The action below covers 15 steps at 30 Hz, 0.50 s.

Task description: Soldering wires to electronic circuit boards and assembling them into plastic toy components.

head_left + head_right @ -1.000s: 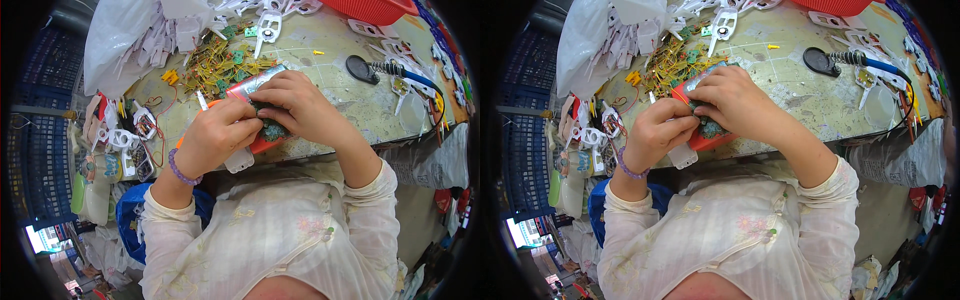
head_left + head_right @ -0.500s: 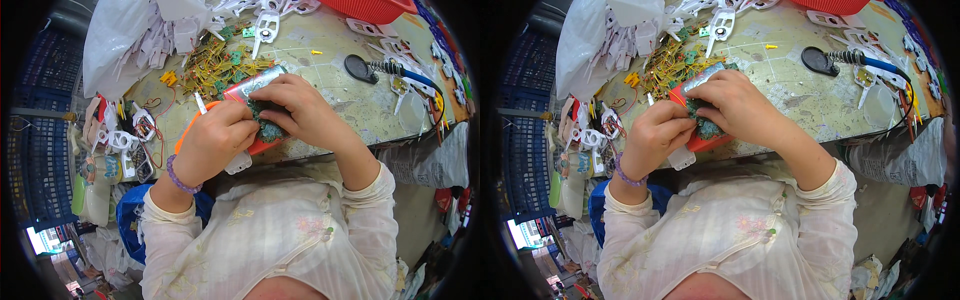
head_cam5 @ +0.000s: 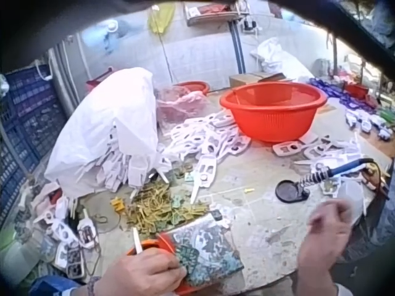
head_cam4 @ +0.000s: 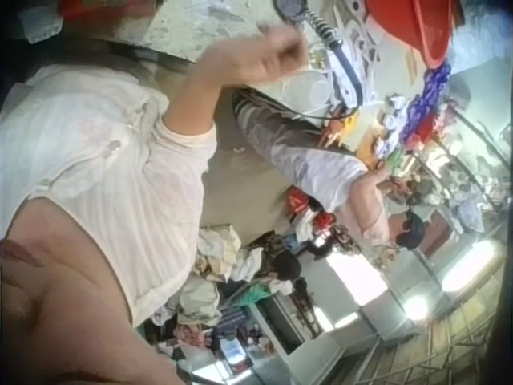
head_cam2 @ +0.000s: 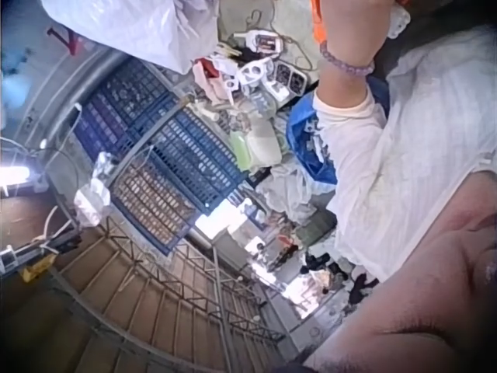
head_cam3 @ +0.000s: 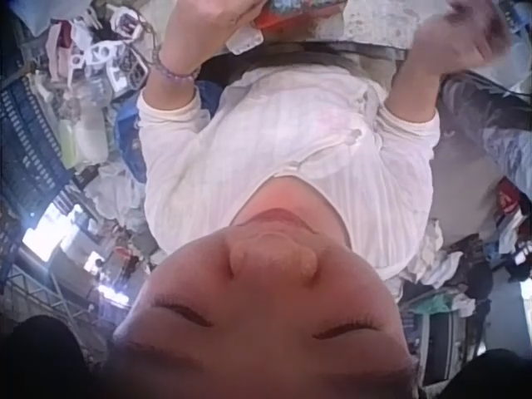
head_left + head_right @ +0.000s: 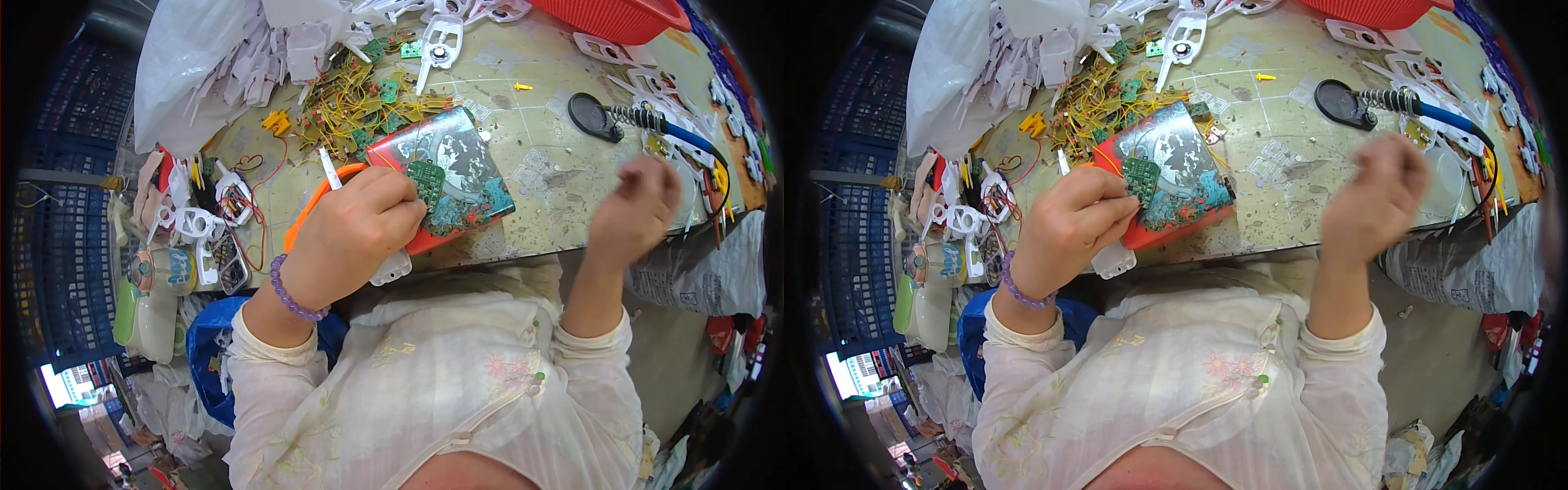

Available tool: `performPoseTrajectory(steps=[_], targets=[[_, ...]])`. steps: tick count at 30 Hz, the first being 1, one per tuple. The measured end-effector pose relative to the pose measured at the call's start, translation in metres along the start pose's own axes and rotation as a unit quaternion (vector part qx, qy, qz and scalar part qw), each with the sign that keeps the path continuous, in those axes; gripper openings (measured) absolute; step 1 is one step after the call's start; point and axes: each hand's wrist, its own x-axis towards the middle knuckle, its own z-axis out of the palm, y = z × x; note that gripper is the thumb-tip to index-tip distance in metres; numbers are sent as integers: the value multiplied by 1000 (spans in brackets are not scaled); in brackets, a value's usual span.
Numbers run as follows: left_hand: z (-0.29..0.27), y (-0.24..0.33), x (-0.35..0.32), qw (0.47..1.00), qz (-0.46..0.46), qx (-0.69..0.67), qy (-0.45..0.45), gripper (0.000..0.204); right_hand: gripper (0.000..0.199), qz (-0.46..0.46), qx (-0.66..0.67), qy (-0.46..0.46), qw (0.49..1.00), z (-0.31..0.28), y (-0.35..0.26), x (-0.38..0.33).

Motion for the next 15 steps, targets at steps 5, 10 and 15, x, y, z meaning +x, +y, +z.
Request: performPoseTrajectory(steps=[5,10,15], targets=[[0,0,1,1000,14,1,-2,20,34,-46,-83,96,991,-59,1,70],[2,-1,-2,999,32,29,-12,16,27,-10,-237,-29,971,-66,7,107],[3,-2,-3,999,31,32,-12,16,35,29,-479,-65,875,-73,-1,130]])
